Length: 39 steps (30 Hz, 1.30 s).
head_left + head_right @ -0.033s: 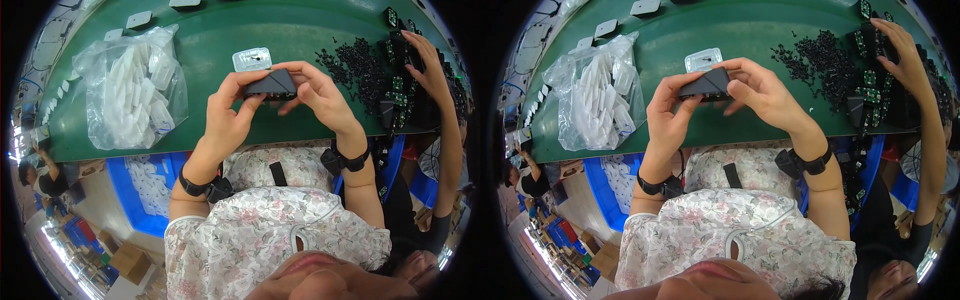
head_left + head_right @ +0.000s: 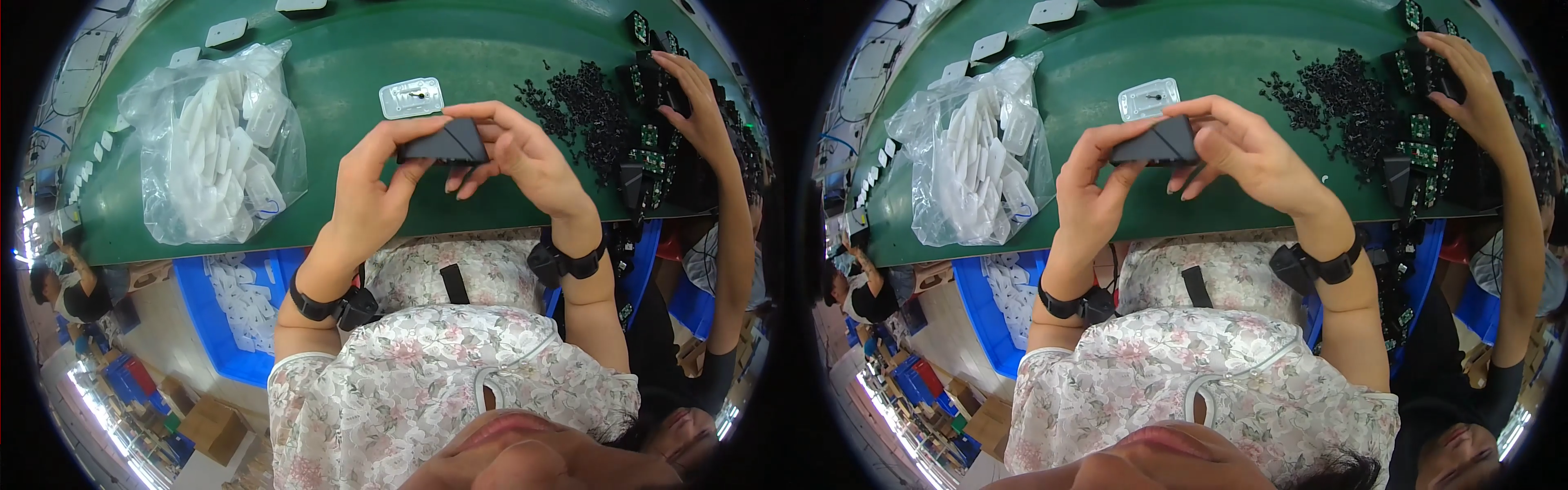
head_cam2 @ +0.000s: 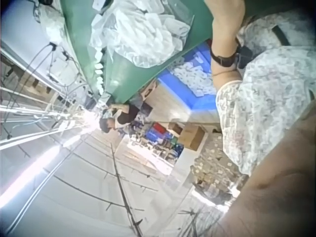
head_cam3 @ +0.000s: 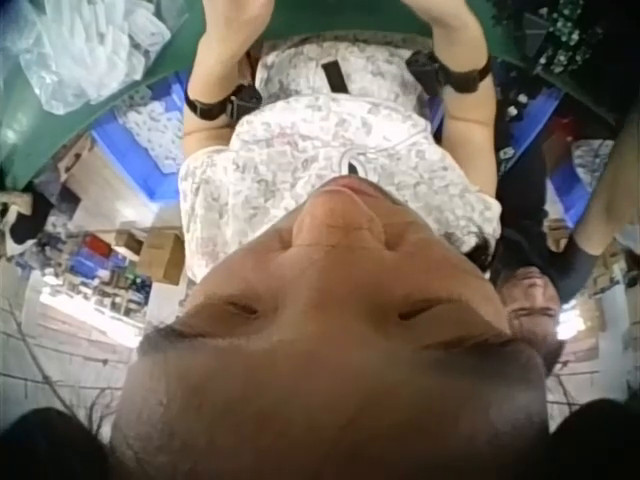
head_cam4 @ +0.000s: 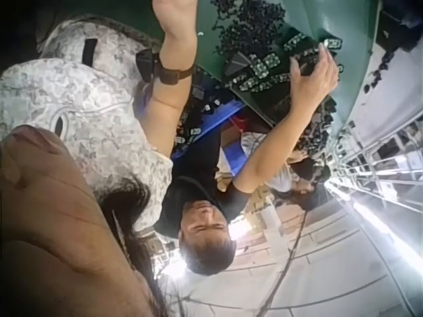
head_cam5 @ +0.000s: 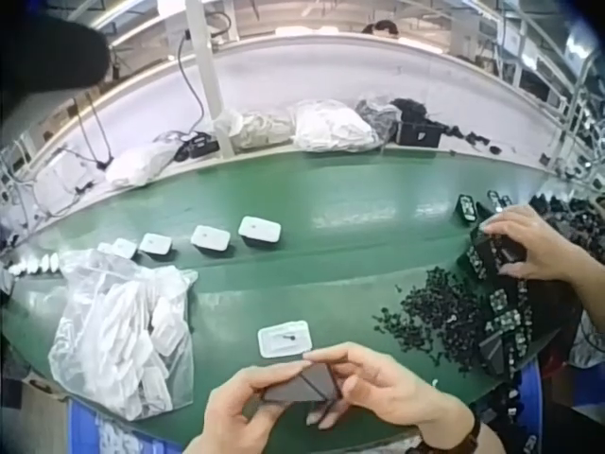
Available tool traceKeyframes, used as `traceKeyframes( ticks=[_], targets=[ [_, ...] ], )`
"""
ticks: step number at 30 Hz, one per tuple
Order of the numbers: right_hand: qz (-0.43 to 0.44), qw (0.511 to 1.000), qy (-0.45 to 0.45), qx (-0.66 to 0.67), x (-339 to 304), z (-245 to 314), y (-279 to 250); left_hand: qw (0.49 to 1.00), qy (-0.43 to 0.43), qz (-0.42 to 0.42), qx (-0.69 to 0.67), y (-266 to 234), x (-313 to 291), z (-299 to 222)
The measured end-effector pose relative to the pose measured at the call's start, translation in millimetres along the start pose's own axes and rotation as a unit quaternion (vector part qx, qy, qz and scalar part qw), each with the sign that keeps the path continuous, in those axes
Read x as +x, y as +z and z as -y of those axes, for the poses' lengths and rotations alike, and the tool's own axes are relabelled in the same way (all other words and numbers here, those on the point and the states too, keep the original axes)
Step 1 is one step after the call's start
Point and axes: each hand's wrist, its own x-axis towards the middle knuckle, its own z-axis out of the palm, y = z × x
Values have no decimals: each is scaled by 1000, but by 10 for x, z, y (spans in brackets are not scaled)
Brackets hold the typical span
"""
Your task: The person picks up a black housing and a white plate, fits them together, and places the assembly on the table. They then pick up a white plate, insert a small black component into it, and fit the plate onto a black housing containing a circuit board.
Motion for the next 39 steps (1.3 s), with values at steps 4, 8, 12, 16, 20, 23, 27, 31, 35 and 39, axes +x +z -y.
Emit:
traceKeyframes(
  ticks=[4,8,12,16,20,23,27,31,35,39],
  targets=[
    [64,989,122,60,-52,116,-31,959,172,70,213,-70,53,-60],
    [67,990,124,-20,-13,102,-61,934,198,87,285,-87,66,24],
    [24,996,83,-37,148,66,-26,963,144,25,229,-138,188,128],
    [-53,952,-100,-286,447,-1,-27,954,97,-36,280,-300,215,349],
    [-26,866,-176,-466,632,-66,30,955,95,-48,278,-331,157,400],
    [-2,829,-201,-523,685,-110,60,950,94,-12,299,-353,151,465],
    [9,812,-184,-555,680,-94,53,913,118,35,389,-361,149,478],
    [-23,802,-196,-564,649,-165,159,887,112,49,446,-415,128,452],
    [-62,770,-211,-599,597,-205,173,869,143,59,469,-365,154,415],
    [26,845,-168,-507,814,-242,-56,861,144,26,488,-246,134,500]
  ],
)
